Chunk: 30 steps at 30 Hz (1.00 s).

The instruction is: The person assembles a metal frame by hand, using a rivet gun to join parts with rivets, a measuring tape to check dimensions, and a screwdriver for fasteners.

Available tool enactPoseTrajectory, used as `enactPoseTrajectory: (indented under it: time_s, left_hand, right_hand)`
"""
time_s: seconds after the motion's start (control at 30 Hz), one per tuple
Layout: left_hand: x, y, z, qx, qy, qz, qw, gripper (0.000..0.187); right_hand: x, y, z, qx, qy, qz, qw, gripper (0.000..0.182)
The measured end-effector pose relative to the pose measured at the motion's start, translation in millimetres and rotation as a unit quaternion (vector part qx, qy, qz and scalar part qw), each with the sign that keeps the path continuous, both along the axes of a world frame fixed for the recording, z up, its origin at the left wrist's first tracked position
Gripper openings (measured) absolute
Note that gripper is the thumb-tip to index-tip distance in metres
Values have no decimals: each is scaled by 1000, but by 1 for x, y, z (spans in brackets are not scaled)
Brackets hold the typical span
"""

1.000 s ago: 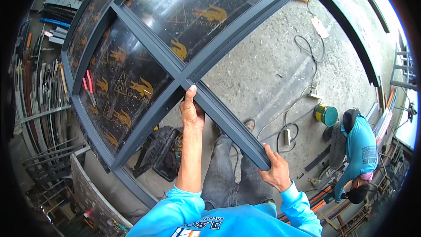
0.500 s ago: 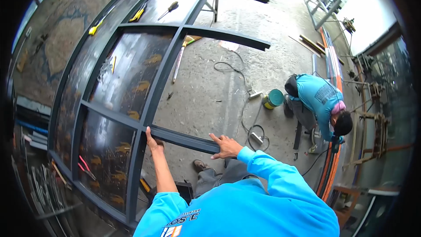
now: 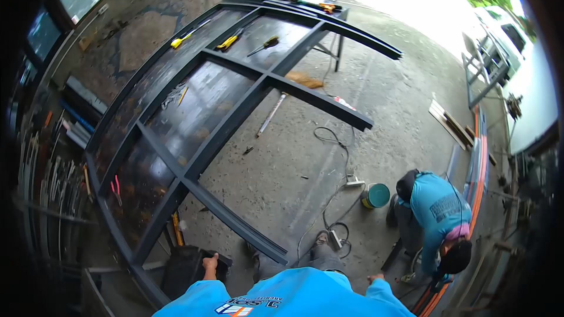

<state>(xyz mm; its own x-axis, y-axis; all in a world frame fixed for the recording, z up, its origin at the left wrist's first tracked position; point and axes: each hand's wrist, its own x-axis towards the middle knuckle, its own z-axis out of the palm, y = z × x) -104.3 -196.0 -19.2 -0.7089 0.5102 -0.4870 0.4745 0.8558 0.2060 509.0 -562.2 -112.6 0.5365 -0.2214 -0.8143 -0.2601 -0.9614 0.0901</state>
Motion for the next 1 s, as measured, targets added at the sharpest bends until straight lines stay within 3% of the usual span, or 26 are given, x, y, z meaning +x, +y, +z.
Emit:
enactPoseTrajectory:
  time_s: [0.03,0.1,0.13,0.17,0.23,0.33,0.37,0.4,0.43,0.47,0.57,0.6,0.63,0.67,0.73,0.8,0.83,0.9,0.93,1.0]
  left_hand:
    - [19,-19,22,-18,25,-38,999,65]
    - [34,-38,16,-4,-72,-25,997,52]
    - [52,-44,29,54,-50,-3,997,46]
    - [69,-44,55,106,-54,21,993,46]
    - [78,-56,57,182,-33,43,982,45]
    - [85,-65,54,176,-12,119,977,45]
    - [89,-67,54,183,6,140,973,44]
    - [81,-66,56,198,29,156,967,44]
    - [76,-76,55,198,43,179,963,44]
    - [79,-79,50,197,44,191,961,43]
    - [95,-77,10,222,63,175,957,43]
    - [92,-80,-13,185,35,164,968,48]
    - [97,-79,-22,189,26,154,970,52]
    - [108,-64,-4,148,20,162,975,55]
    - [96,-61,-55,201,117,130,964,60]
    - [90,-26,-26,231,66,232,943,61]
    - [86,-10,-14,242,64,209,945,61]
    - [67,35,6,393,-34,312,864,58]
    - [69,64,44,396,-149,394,816,50]
    - [68,108,75,417,-157,401,800,49]
  right_hand:
    - [49,-57,-14,-9,7,56,998,35]
    - [137,3,19,-17,-5,227,974,34]
    - [165,51,34,-17,-12,313,950,34]
    - [178,86,44,-16,-15,389,921,34]
    - [147,147,88,-5,-21,501,865,33]
    - [102,235,127,45,-36,608,791,33]
    - [121,293,121,67,-31,644,761,34]
    - [165,349,65,176,-12,667,723,24]
    - [162,419,67,255,77,606,750,21]
    - [109,488,137,290,90,572,762,22]
    - [43,625,243,431,60,609,663,24]
    - [36,652,266,488,59,596,635,24]
    - [30,676,291,515,68,562,644,23]
    - [28,696,305,551,15,561,617,24]
    - [30,728,321,591,-51,540,597,28]
    - [24,753,338,589,-75,522,612,34]
    - [22,763,346,584,-94,508,627,36]
    - [29,799,330,571,-142,528,613,45]
    - [31,824,315,584,-151,506,617,45]
    - [34,867,282,526,-161,447,706,53]
